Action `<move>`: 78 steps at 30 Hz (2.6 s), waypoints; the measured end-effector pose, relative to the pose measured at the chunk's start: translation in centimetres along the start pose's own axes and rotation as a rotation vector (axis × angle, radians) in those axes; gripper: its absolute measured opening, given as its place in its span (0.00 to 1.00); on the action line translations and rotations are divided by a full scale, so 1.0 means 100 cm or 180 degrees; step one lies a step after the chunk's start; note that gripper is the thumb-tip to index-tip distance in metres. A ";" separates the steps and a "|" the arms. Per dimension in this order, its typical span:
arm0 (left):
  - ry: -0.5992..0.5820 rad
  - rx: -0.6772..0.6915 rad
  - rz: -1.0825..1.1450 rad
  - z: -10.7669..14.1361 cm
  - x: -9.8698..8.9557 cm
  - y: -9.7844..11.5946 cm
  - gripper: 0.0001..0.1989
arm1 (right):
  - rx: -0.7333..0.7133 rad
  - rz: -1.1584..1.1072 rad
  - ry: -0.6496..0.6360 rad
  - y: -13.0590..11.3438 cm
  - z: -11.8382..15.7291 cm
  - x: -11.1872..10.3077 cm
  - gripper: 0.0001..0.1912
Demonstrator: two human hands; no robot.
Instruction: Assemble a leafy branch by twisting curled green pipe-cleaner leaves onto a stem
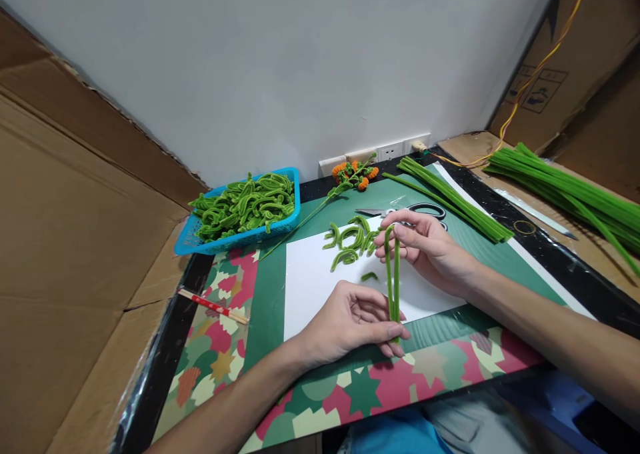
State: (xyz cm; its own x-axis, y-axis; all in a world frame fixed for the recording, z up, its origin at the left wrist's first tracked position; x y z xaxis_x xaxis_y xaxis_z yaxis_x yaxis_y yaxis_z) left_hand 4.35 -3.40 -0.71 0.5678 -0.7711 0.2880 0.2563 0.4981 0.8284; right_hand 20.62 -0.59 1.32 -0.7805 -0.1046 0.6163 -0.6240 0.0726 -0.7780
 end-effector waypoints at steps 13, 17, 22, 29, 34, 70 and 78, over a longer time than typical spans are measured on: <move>-0.0051 -0.0111 -0.0028 0.000 -0.002 -0.002 0.16 | -0.0092 0.0070 0.0028 0.001 -0.002 -0.003 0.13; -0.0071 -0.0110 -0.0131 0.001 0.000 0.000 0.16 | -0.0072 0.0050 0.0044 0.003 -0.003 -0.003 0.14; -0.0058 -0.0115 -0.0225 0.002 0.000 0.001 0.15 | -0.0075 0.0006 -0.0002 0.003 -0.002 -0.003 0.15; 0.0050 -0.0108 -0.0408 0.002 -0.005 0.001 0.16 | -0.0023 -0.0007 -0.0059 0.005 -0.001 -0.001 0.14; -0.0126 0.0010 -0.0332 0.002 -0.001 0.003 0.13 | -0.0006 0.0101 -0.0051 0.006 0.000 -0.004 0.15; -0.0020 0.0186 0.0402 -0.002 -0.002 0.001 0.19 | 0.0360 0.0393 -0.0301 0.014 0.003 0.003 0.15; 0.0027 0.0125 0.0361 -0.002 -0.003 0.001 0.21 | 0.0364 0.0388 -0.0276 0.013 0.003 0.003 0.15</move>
State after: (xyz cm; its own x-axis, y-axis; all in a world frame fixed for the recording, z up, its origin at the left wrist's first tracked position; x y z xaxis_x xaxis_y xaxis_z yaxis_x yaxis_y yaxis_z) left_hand 4.38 -3.09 -0.83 0.5981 -0.7072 0.3770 0.1592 0.5659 0.8090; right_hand 19.54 -0.83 0.45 -0.8409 -0.1874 0.5077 -0.5131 -0.0226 -0.8581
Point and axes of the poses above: each hand's wrist, its own z-axis away from the middle knuckle, its own x-axis out of the palm, y = z × x, the point moved 6 cm from there along -z, towards the middle knuckle, and after that the axes turned 6 degrees about -x, right-handed, at the moved point
